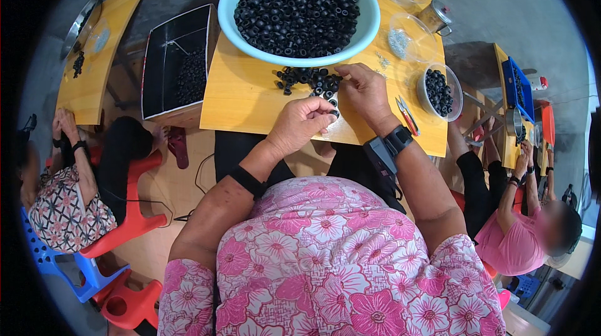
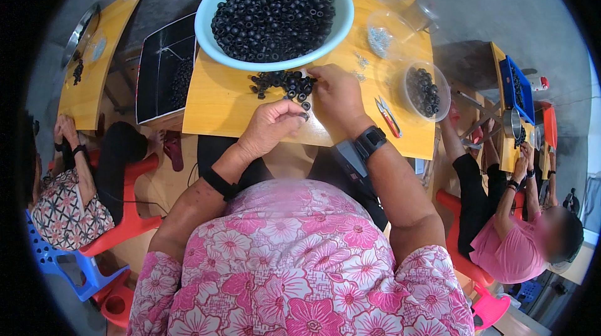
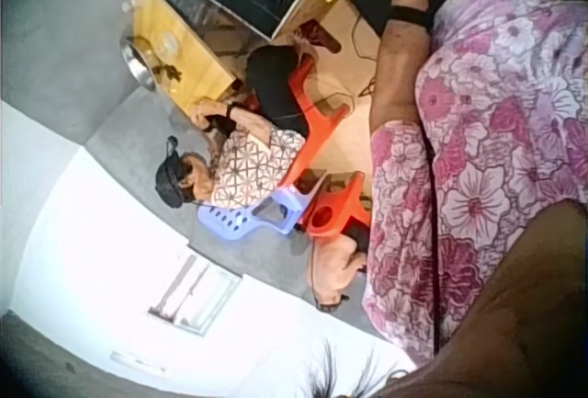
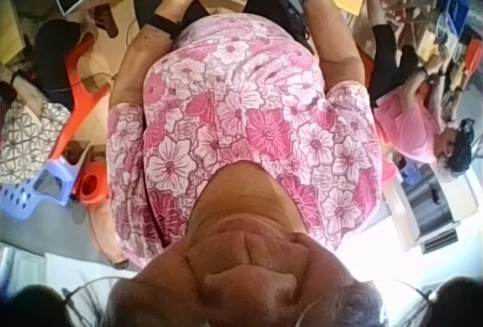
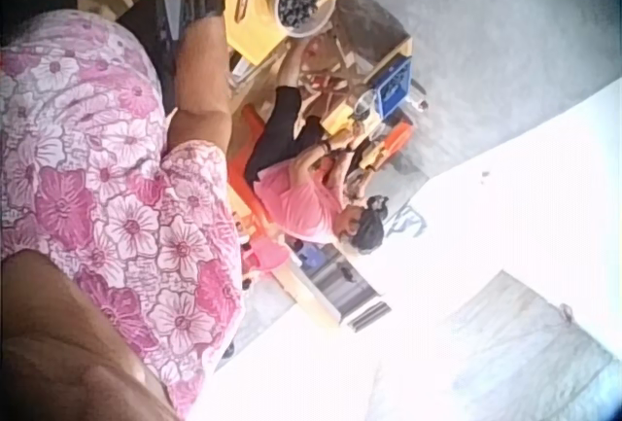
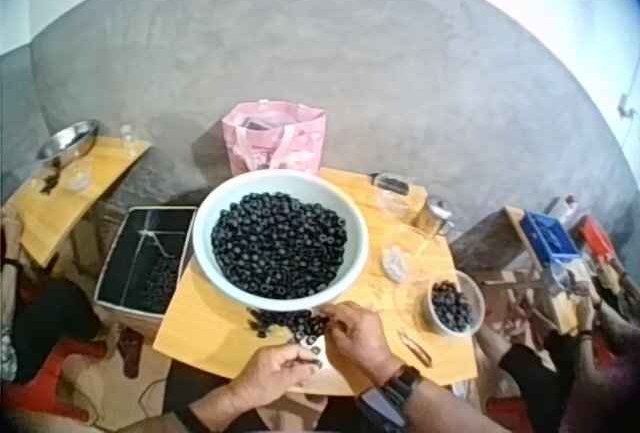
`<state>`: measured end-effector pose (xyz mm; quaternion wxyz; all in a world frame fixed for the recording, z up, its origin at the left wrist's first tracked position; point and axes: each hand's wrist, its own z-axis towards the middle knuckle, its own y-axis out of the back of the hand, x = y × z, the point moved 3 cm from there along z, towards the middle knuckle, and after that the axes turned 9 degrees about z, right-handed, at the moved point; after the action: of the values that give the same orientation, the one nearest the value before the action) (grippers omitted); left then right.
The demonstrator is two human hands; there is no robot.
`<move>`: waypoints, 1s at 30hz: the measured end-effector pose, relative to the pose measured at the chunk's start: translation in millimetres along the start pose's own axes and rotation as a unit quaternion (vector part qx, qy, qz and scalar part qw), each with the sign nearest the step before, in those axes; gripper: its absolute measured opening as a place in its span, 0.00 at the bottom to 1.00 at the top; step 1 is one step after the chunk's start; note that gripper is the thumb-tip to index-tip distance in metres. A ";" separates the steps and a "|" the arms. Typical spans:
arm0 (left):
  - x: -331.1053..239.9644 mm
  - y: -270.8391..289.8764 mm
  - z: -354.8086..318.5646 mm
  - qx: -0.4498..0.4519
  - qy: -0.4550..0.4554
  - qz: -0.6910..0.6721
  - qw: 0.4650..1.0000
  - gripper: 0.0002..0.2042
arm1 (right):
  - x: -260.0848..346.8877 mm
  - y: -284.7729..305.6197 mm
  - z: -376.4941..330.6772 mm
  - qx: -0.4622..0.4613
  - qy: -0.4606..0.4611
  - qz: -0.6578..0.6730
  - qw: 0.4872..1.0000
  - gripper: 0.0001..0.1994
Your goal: Assembling small black plastic components by hand.
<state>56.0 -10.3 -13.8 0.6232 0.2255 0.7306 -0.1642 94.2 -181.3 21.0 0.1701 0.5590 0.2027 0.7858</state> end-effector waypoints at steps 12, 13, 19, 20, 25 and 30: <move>-0.2 -0.6 -0.2 -0.002 -0.005 0.011 1.000 0.07 | 2.2 1.7 -3.5 0.020 -0.010 -0.105 0.994 0.13; -0.6 -0.9 0.0 -0.005 -0.006 0.013 1.000 0.07 | 0.9 3.5 -6.5 0.019 -0.009 -0.106 0.994 0.13; -2.8 -1.1 -1.8 -0.013 -0.006 0.016 1.000 0.08 | 9.8 9.3 -26.3 0.040 0.003 -0.153 0.987 0.09; -2.8 -1.0 -2.1 -0.017 -0.005 0.014 1.000 0.08 | 8.9 10.3 -29.3 0.044 -0.005 -0.147 0.988 0.08; -2.5 -0.2 -1.6 -0.018 -0.009 0.018 1.000 0.09 | -1.0 17.9 -40.8 0.017 -0.007 -0.060 0.998 0.05; -5.0 -2.6 -2.3 -0.038 -0.024 0.003 0.999 0.09 | -10.5 12.1 -50.3 0.000 -0.166 0.246 0.955 0.07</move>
<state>53.3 -11.9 -8.6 0.6489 0.1997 0.7207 -0.1402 49.4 -203.4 3.9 0.0024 0.7141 0.0281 0.6994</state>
